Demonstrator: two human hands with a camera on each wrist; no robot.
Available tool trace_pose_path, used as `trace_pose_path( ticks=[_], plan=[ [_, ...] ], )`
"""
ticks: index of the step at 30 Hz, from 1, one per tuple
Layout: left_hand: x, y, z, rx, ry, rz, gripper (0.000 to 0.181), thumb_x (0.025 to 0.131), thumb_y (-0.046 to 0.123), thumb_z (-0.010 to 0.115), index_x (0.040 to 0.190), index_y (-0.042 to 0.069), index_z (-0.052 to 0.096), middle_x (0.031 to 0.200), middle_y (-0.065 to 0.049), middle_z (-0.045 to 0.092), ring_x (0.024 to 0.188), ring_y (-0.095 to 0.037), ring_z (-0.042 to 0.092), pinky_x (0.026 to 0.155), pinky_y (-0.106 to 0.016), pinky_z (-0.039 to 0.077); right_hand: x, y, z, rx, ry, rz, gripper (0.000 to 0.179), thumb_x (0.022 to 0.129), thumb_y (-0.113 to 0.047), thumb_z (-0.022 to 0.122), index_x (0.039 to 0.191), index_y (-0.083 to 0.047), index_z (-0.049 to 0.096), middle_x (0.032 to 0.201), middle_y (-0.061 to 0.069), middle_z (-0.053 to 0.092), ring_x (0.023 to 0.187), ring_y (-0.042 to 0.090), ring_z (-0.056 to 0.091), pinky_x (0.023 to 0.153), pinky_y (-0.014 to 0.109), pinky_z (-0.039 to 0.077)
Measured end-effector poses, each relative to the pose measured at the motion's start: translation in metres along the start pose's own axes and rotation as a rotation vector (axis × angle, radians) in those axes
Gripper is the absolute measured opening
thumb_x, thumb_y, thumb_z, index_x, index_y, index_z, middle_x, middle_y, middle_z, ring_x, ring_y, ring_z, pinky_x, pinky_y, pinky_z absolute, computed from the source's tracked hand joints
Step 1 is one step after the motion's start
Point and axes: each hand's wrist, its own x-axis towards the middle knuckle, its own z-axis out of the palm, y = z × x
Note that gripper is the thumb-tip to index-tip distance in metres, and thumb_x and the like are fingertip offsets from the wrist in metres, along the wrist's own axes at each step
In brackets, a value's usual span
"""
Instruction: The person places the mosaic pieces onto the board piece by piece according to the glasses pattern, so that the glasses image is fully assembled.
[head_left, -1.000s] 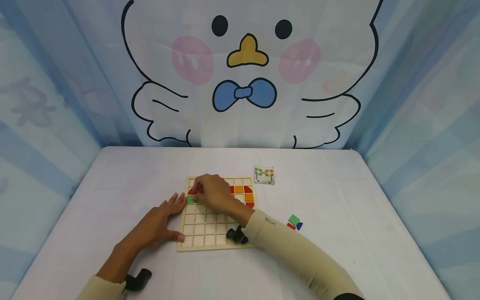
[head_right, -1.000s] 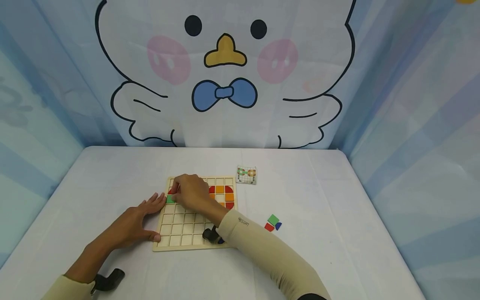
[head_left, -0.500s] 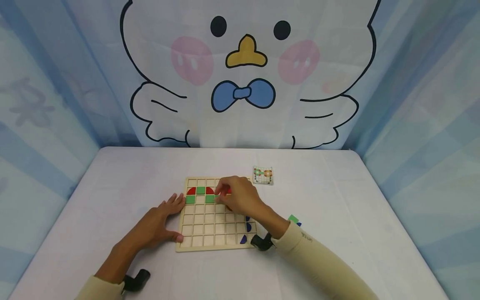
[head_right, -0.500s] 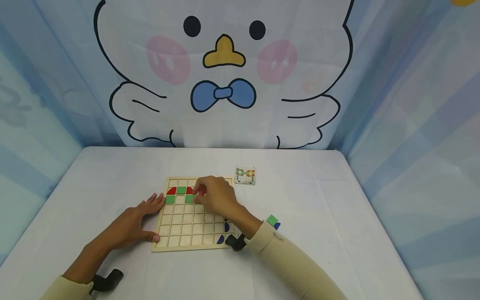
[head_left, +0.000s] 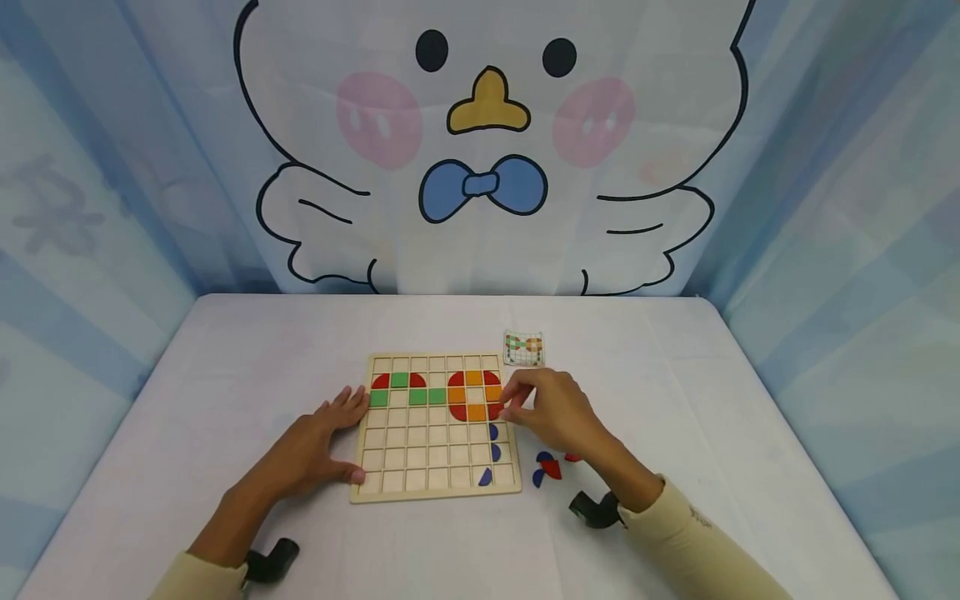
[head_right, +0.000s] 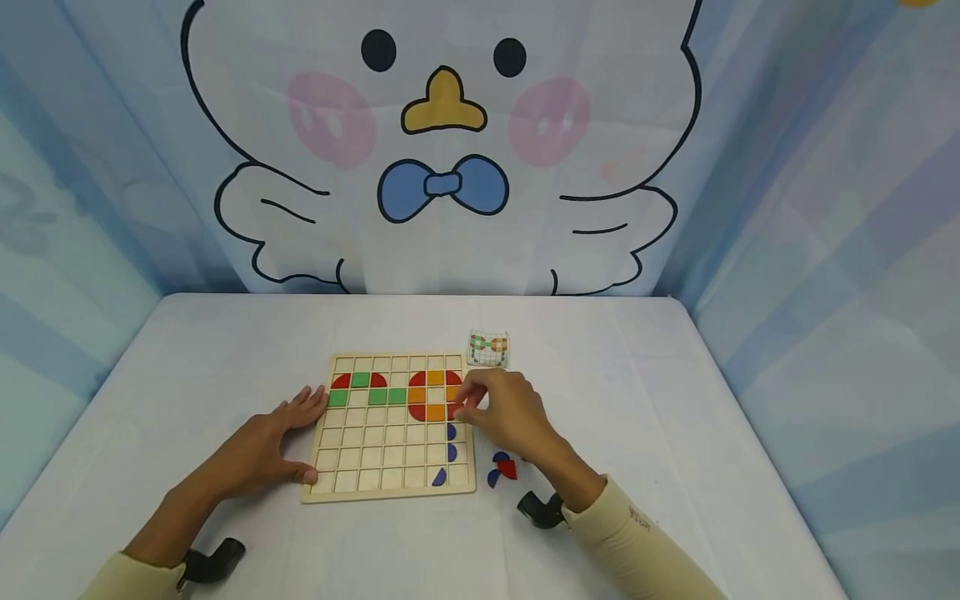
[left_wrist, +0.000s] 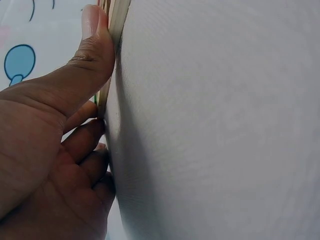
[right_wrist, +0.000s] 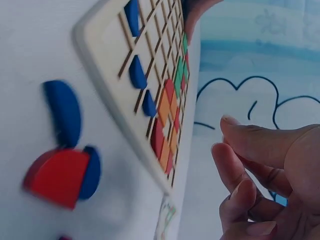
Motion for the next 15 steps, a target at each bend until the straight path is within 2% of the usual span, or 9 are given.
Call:
trace_pose_path(
  ticks=[7, 11, 15],
  plan=[
    [0.001, 0.000, 0.000, 0.003, -0.001, 0.004, 0.120, 0.068, 0.041, 0.097, 0.166, 0.010, 0.034, 0.175, -0.013, 0.028, 0.164, -0.044, 0.021, 0.130, -0.066, 0.024, -0.021, 0.025, -0.013, 0.031, -0.009, 0.114, 0.009, 0.090, -0.015, 0.085, 0.096, -0.019, 0.080, 0.079, -0.004, 0.066, 0.067, 0.020, 0.055, 0.049, 0.029, 0.051],
    [0.001, 0.000, 0.000, 0.002, -0.001, 0.006, 0.120, 0.069, 0.040, 0.097, 0.166, 0.010, 0.034, 0.175, -0.014, 0.028, 0.164, -0.044, 0.021, 0.130, -0.066, 0.024, -0.031, 0.040, -0.018, 0.022, -0.002, 0.145, 0.012, 0.089, -0.012, 0.086, 0.099, -0.016, 0.080, 0.080, -0.004, 0.068, 0.065, 0.019, 0.056, 0.051, 0.028, 0.052],
    [0.001, 0.001, 0.000, 0.007, 0.000, 0.003, 0.120, 0.068, 0.040, 0.098, 0.166, 0.009, 0.034, 0.175, -0.014, 0.028, 0.163, -0.044, 0.022, 0.130, -0.066, 0.025, -0.039, 0.054, -0.022, -0.026, 0.005, 0.160, 0.016, 0.087, -0.011, 0.088, 0.100, -0.018, 0.081, 0.083, -0.005, 0.070, 0.070, 0.017, 0.055, 0.059, 0.027, 0.048]
  ],
)
